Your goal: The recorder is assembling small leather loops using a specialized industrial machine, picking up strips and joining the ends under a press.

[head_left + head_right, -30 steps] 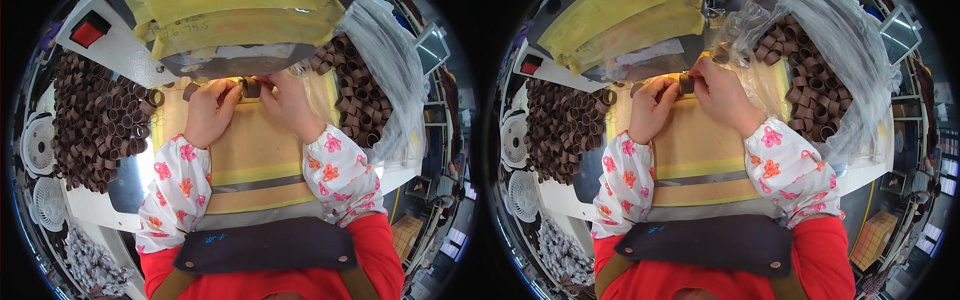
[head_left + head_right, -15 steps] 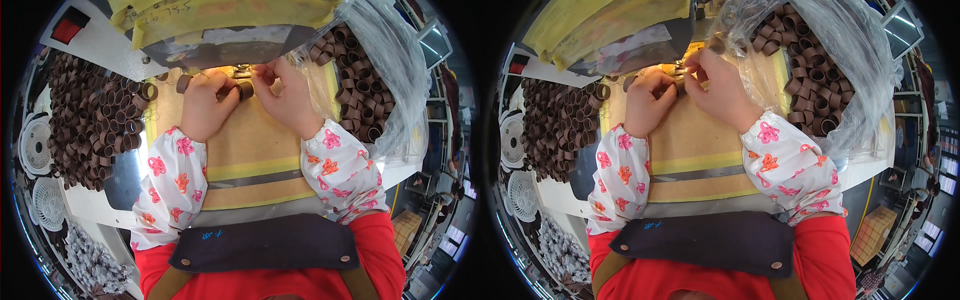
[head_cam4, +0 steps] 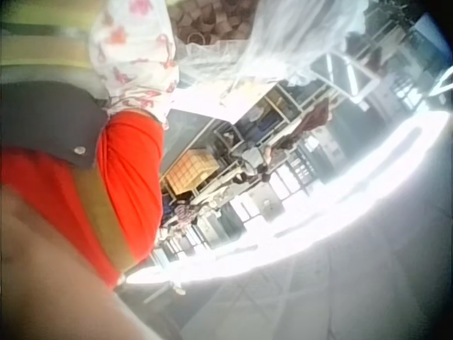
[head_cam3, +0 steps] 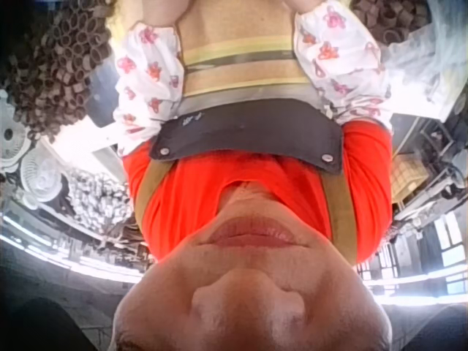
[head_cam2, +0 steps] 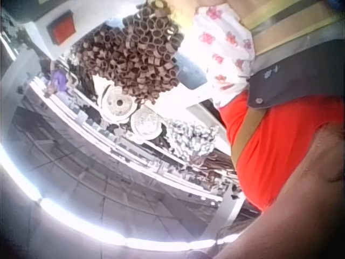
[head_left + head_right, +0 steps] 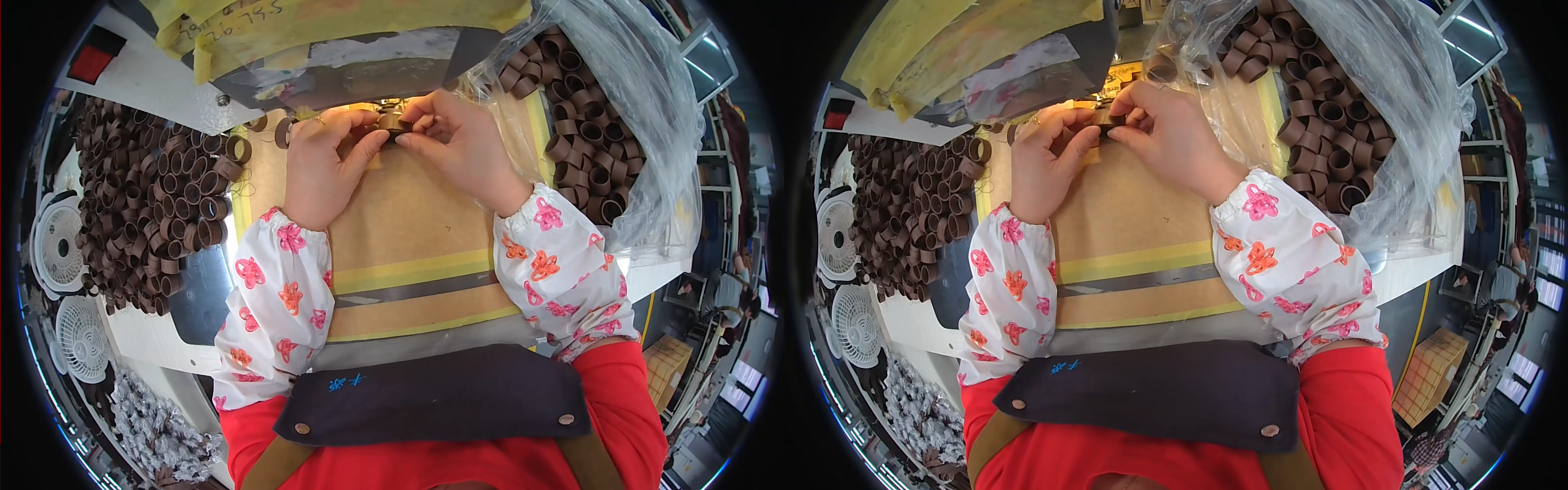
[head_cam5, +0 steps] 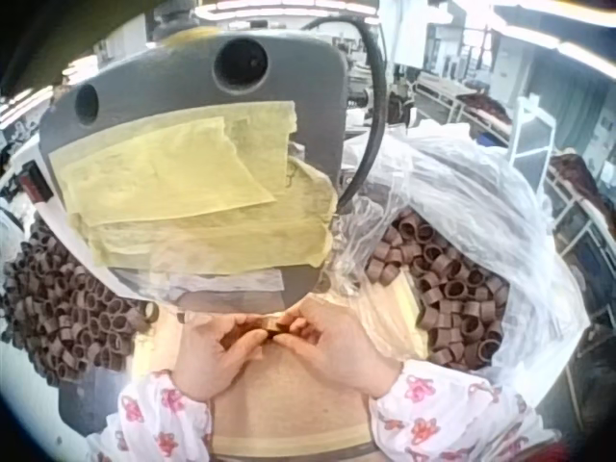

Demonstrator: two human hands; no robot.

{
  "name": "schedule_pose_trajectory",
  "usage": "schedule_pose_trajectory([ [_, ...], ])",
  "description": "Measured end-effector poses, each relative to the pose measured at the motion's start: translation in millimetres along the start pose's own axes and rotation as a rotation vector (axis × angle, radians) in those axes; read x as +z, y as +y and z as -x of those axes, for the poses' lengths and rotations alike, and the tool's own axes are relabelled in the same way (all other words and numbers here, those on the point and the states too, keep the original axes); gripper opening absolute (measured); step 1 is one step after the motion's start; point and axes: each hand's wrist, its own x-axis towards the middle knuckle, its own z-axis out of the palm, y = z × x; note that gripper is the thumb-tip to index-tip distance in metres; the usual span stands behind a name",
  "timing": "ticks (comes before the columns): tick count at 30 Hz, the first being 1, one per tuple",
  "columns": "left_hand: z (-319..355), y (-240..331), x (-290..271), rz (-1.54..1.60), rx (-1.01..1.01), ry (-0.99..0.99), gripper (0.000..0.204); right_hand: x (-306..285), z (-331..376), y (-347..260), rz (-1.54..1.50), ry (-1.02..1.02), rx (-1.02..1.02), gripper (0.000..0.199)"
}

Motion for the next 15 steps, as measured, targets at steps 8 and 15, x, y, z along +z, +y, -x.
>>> schedule_pose_trajectory([
  [8, -3, 1, 6, 0.118, -0.078, -0.047, 0.021, 0, 1, 4, 0.316, 0.028, -0.305, 0.010],
  [15, -12, -2, 8, 0.088, -0.184, -0.024, 0.022, -1, -13, 3, 0.307, 0.001, -0.233, 0.008],
])
